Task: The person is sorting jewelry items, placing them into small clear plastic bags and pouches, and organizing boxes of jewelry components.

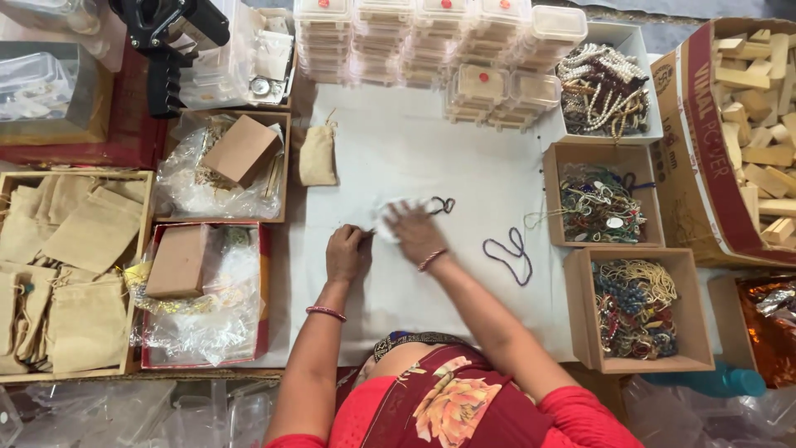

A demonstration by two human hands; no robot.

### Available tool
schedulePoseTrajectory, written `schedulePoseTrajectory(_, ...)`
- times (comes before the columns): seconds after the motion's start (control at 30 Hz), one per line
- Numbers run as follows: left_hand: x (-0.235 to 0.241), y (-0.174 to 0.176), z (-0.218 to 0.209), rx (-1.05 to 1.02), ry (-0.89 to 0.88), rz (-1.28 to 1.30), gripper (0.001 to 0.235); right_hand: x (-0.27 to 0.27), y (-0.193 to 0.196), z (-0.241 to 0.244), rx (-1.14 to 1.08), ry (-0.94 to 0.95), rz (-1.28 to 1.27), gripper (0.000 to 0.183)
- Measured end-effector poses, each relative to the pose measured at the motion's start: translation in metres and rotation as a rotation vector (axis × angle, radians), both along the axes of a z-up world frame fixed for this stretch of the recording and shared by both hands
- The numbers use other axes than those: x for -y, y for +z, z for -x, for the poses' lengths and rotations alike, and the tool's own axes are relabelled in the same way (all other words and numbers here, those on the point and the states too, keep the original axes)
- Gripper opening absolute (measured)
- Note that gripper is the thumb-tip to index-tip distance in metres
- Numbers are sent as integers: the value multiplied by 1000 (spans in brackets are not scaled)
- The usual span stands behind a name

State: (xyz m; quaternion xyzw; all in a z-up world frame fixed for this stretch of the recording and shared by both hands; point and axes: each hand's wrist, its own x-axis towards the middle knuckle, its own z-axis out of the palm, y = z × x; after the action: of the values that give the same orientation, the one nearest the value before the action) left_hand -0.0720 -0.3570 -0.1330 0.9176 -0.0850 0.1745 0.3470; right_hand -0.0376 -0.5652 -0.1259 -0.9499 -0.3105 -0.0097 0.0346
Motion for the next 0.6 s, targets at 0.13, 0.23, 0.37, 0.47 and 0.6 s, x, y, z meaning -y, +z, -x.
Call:
schedulePoseTrajectory(0.13,2,4,2,34,-16,0,7,86,6,-9,-67,-216,-75,53)
schedulePoseTrajectory(0.23,2,7,4,35,-26,-21,6,141,-37,-18,119,-338,174,56)
schedulePoseTrajectory(0.37,3,11,3,63,-26,-4,6,104,-43,-23,134,-497,85,55)
schedulePoseTrajectory(0.47,3,6,7,84,-11,-26,9,25,-21,-3,235,-237,8,63)
schedulePoseTrajectory(0.6,4,-2,8,99,34,-131,12,-17,-11,18,213,102,-35,64)
